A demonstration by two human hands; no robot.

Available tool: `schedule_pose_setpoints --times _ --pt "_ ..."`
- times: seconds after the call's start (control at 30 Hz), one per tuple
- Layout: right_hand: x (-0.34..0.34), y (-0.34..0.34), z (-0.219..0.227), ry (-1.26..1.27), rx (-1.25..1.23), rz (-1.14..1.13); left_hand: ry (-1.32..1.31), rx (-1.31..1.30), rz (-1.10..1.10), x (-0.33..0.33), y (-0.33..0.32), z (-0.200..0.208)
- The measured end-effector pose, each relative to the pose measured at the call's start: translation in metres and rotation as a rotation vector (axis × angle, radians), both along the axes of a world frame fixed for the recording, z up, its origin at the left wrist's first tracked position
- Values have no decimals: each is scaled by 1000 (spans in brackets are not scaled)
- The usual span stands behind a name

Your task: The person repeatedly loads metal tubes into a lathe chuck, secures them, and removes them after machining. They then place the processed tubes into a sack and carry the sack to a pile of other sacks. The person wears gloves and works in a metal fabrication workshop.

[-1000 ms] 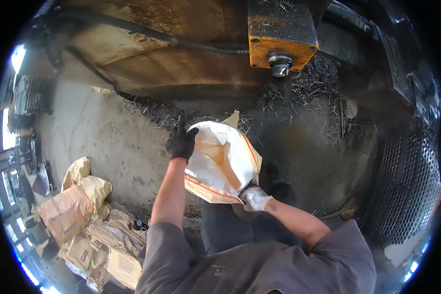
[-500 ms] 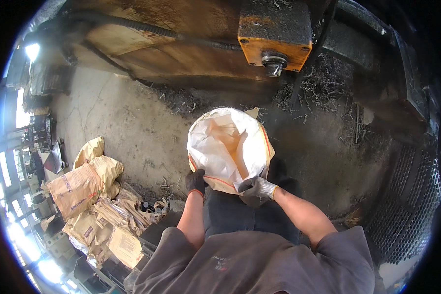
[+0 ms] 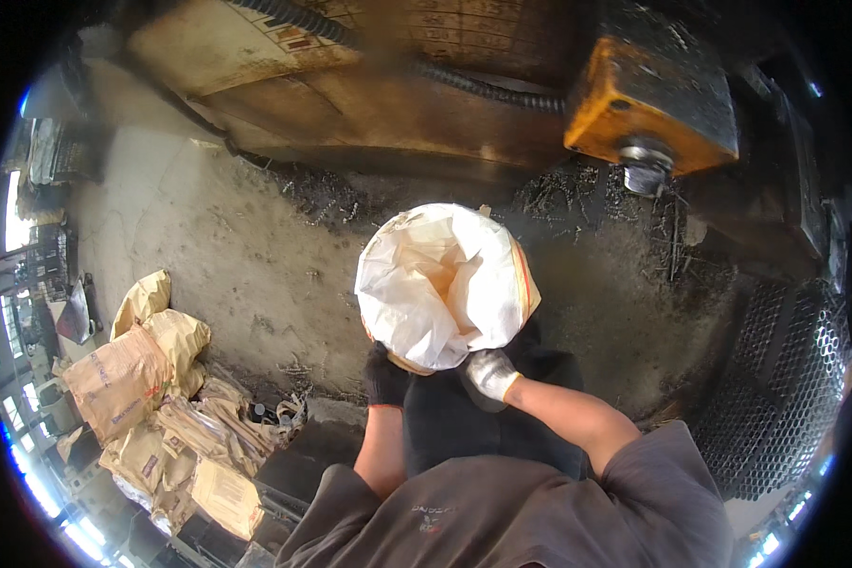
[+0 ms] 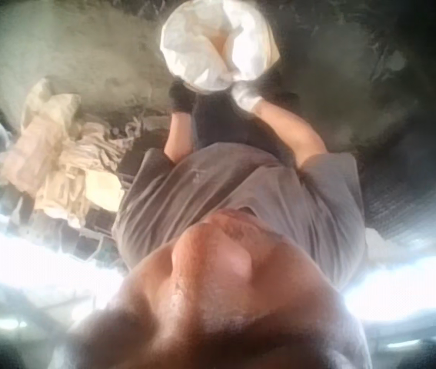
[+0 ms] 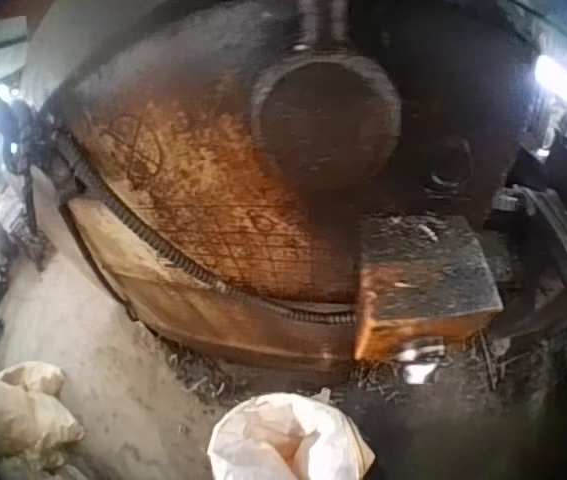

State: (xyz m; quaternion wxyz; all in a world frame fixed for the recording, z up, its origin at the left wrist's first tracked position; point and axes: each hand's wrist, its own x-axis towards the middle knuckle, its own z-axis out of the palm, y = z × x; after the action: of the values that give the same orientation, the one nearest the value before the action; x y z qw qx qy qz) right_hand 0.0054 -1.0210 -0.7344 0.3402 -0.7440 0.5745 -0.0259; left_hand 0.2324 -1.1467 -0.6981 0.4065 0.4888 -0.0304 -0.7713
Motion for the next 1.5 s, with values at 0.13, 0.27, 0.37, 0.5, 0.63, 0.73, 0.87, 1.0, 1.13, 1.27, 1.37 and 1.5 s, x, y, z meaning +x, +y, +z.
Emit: schedule_pose_setpoints --times 0.13,0.27,0.37,0.5,0.63,0.73,0.87,1.0,1.13,1.27,1.37,1.5 --pt "-10 11 6 13 -178 -24 207 -9 282 -16 -4 -8" --pt "-19 5 21 70 51 147 -193 -207 -67 -32 -28 -32" --pt "-41 0 48 -238 113 -247 -153 -139 -54 -48 -48 -57" --pt "-83 -20 74 -641 -43 -1394 -90 -11 51 -60 -60 -80" --pt "-134 -92 31 -82 177 -1160 -85 28 56 -55 -61 -85" --pt "-148 -126 -7 109 193 -902 -81 38 77 -53 -60 -87" --pt "-167 -125 -29 392 110 -486 -57 63 113 -58 -58 -101" --pt "-175 -118 -50 388 135 -490 -38 78 141 -62 -55 -117" --pt "-152 -134 -90 422 160 -534 -34 43 138 -63 -56 -124" --pt "-142 -140 -108 397 159 -573 -29 -1 102 -50 -67 -111" --pt "-168 -109 -92 374 105 -634 7 -4 103 -25 -55 -80" --pt "-225 -40 -43 243 187 -787 -159 80 167 -7 7 -25"
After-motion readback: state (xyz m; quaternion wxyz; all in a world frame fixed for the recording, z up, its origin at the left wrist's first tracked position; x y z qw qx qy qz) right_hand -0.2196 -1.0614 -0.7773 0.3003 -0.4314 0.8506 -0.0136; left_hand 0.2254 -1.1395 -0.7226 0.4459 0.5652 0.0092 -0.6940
